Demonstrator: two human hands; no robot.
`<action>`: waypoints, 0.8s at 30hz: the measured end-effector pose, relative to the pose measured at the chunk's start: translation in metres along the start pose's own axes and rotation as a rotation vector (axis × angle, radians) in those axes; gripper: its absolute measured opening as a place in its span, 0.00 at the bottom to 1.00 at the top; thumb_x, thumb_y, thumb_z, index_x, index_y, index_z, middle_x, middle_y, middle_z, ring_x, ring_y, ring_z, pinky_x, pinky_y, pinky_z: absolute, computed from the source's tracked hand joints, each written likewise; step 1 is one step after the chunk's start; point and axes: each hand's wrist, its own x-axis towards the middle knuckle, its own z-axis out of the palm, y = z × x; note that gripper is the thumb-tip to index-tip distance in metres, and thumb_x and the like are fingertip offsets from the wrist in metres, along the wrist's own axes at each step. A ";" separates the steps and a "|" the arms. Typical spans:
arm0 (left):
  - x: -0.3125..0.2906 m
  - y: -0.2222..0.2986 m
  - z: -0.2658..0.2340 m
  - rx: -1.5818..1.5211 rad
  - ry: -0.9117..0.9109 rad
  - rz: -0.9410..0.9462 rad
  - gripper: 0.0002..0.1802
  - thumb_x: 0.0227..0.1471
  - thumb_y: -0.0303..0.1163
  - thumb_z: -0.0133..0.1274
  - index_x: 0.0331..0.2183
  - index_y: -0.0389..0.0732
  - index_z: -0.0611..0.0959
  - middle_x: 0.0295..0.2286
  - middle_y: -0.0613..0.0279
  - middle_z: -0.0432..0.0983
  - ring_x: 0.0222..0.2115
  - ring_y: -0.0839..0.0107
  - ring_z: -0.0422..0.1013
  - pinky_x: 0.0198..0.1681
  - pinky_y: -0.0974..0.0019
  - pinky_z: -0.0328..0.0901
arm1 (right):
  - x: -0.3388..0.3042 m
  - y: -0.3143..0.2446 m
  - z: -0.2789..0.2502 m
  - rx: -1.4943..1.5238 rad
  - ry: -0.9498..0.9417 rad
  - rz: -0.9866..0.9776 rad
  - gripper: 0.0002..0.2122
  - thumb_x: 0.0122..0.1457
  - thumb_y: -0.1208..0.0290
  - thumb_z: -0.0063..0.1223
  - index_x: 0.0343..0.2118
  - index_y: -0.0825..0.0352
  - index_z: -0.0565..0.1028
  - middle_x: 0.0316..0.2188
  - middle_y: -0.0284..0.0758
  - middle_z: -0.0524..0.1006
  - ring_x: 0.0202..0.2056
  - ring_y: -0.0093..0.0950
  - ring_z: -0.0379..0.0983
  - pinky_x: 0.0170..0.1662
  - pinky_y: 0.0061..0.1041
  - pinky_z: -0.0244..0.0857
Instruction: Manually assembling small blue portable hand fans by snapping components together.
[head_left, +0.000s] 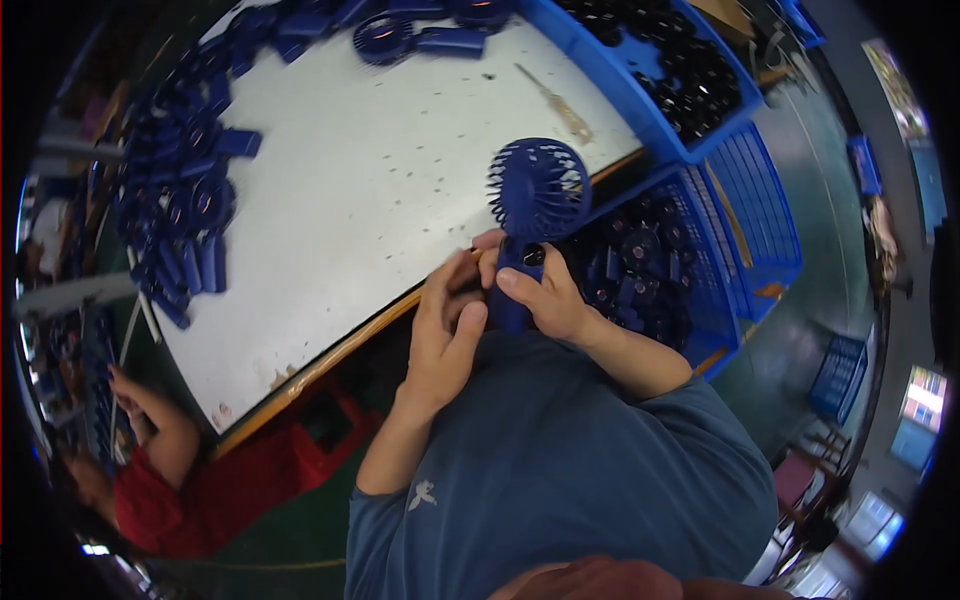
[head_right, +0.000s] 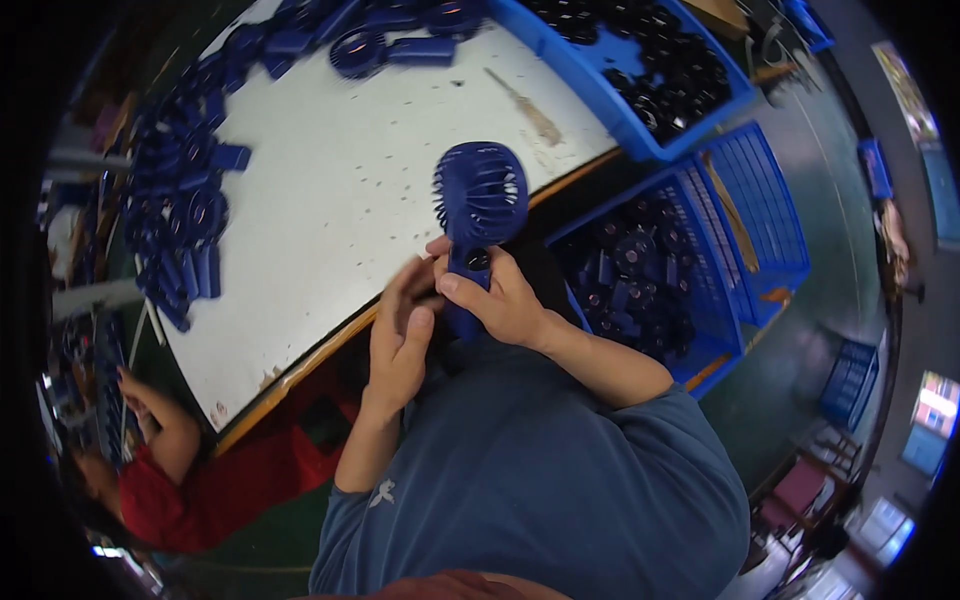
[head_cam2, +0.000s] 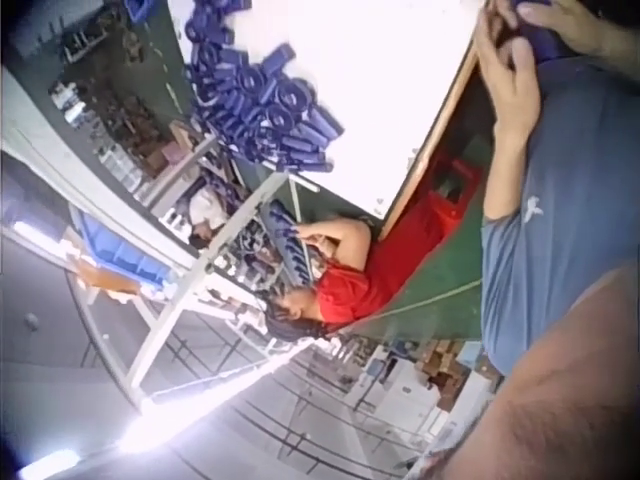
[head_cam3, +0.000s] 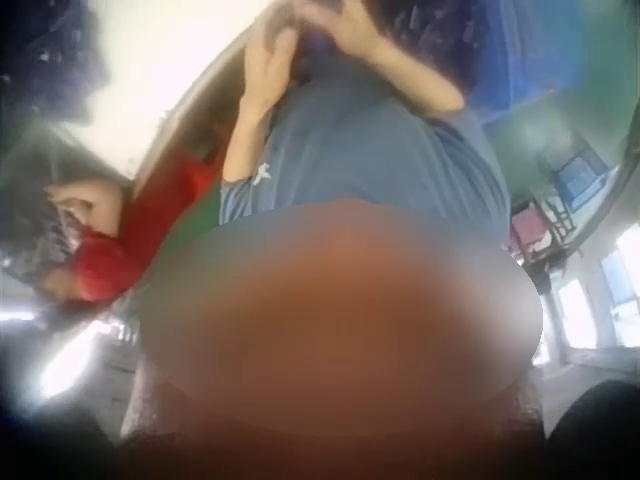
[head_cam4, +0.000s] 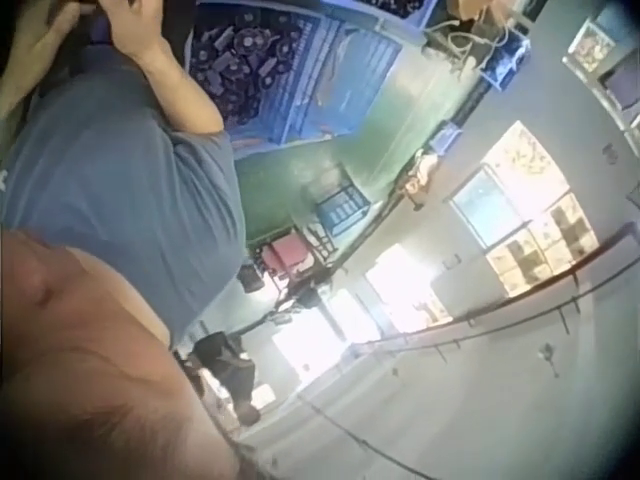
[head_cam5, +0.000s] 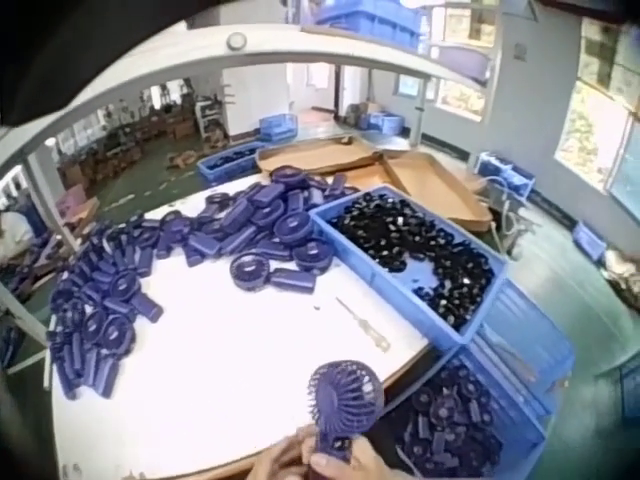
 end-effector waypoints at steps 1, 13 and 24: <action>-0.002 -0.001 0.011 -0.167 -0.035 -0.100 0.33 0.60 0.34 0.50 0.61 0.31 0.59 0.56 0.46 0.62 0.56 0.58 0.63 0.53 0.59 0.64 | -0.005 0.002 -0.004 -0.031 0.047 -0.070 0.22 0.60 0.66 0.51 0.53 0.73 0.66 0.35 0.34 0.73 0.39 0.21 0.70 0.46 0.22 0.64; -0.004 -0.013 0.005 -0.014 -0.063 -0.238 0.25 0.61 0.32 0.50 0.55 0.29 0.69 0.44 0.47 0.75 0.43 0.63 0.75 0.43 0.66 0.71 | -0.120 0.067 -0.186 -0.249 1.105 0.020 0.13 0.61 0.62 0.54 0.40 0.68 0.72 0.26 0.35 0.78 0.31 0.24 0.74 0.37 0.25 0.68; -0.013 0.002 -0.096 0.558 0.454 0.012 0.20 0.61 0.27 0.47 0.53 0.30 0.72 0.44 0.49 0.75 0.45 0.65 0.73 0.44 0.66 0.70 | -0.327 0.241 -0.372 -0.107 1.580 0.848 0.17 0.52 0.61 0.60 0.28 0.75 0.76 0.21 0.38 0.75 0.18 0.32 0.70 0.17 0.31 0.66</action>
